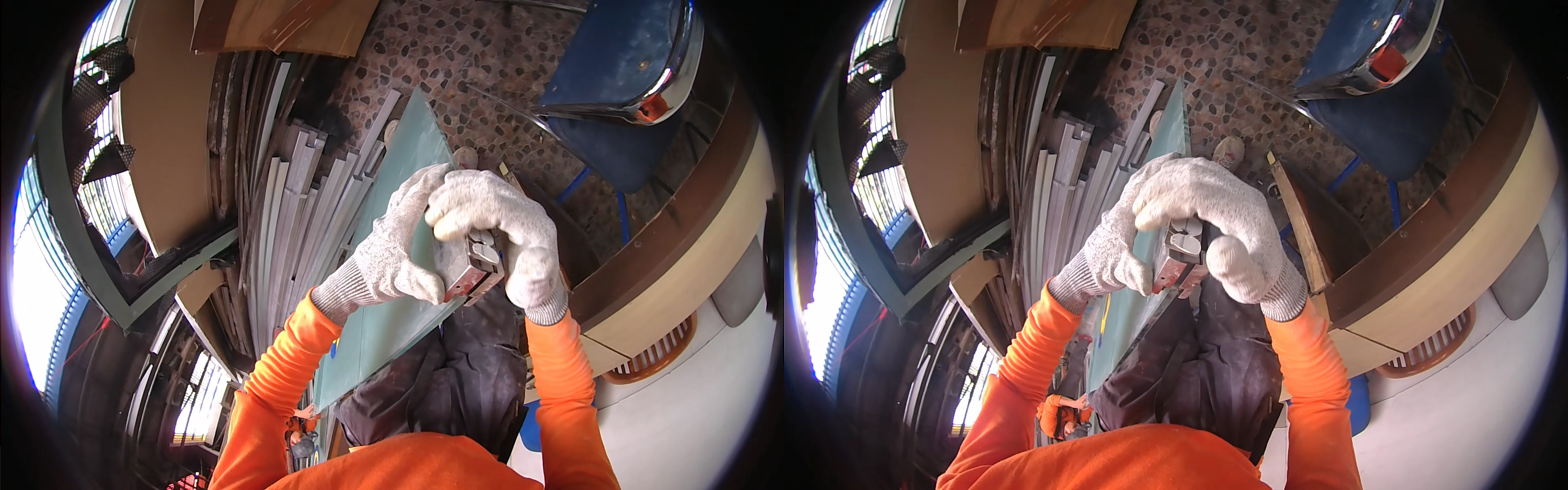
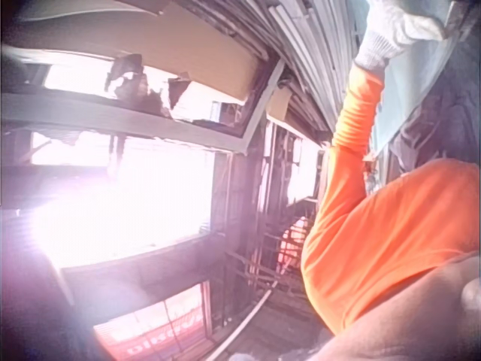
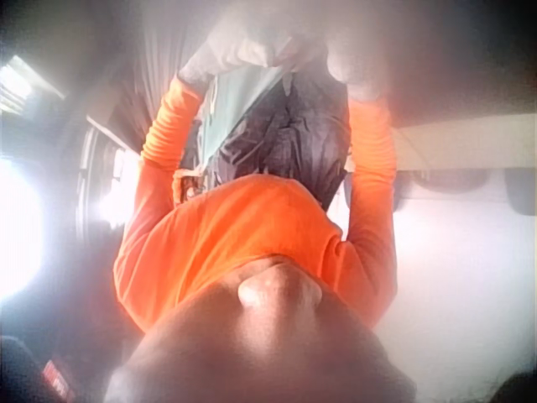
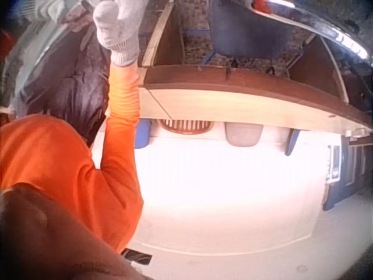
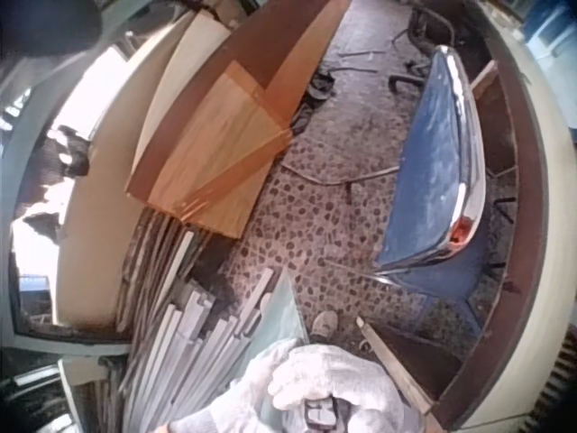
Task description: The person sands the edges of a large glass pane, then attaches metal corner brackets and a long metal frame piece to the glass. A coworker assists by holding the frame and handing over parts.
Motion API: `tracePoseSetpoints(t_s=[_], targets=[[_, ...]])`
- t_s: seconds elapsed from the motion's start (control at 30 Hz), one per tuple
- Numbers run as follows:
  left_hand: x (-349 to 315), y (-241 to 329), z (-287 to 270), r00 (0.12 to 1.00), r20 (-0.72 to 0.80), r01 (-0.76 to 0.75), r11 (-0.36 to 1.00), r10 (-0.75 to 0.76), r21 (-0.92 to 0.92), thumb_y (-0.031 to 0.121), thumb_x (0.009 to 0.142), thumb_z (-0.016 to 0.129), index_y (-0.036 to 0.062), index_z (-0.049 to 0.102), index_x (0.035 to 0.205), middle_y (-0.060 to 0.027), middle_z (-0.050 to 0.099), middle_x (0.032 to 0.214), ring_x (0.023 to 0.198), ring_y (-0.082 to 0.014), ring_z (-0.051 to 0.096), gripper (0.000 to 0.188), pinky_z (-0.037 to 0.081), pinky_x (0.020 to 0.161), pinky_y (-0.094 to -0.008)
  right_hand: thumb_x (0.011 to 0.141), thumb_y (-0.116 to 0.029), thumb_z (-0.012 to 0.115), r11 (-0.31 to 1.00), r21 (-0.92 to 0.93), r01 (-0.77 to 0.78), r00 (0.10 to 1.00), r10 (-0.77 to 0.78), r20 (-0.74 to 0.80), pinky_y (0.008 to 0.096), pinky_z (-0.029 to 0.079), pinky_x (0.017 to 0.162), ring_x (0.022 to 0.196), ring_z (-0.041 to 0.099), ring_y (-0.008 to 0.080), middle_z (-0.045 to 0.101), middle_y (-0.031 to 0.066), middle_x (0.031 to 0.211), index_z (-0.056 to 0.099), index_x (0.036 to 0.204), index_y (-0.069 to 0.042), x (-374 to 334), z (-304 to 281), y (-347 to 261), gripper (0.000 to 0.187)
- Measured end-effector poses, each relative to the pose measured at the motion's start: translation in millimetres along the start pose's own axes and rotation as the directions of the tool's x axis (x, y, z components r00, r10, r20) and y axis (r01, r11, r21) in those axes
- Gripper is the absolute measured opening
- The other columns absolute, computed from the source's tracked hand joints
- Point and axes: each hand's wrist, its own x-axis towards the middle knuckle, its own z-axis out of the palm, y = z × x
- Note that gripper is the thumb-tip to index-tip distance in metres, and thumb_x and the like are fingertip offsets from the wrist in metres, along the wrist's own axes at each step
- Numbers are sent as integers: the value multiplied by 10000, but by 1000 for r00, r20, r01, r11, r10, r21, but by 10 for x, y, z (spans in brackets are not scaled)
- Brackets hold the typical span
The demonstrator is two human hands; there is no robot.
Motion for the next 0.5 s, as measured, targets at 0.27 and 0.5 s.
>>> tracePoseSetpoints(t_s=[0.27,0.5], targets=[[20,101,8,1000,22,14,998,-13,-63,839,500,863,17,264,1636,-252,319,1650,1558,-403,283,1525,245,1271,-496,937,-513,577,997,70,38,989,-28,-146,418,509,870,849,676,303,691,91,852,693,778,-60,-112,186,-22,494],[72,-33,52,997,62,-50,998,52,-34,776,516,907,26,225,1649,-261,280,1660,1555,-425,266,1520,238,1271,-514,911,-448,625,989,114,89,911,-35,-410,403,510,835,805,671,282,679,87,809,670,739,-54,-211,393,42,432]])
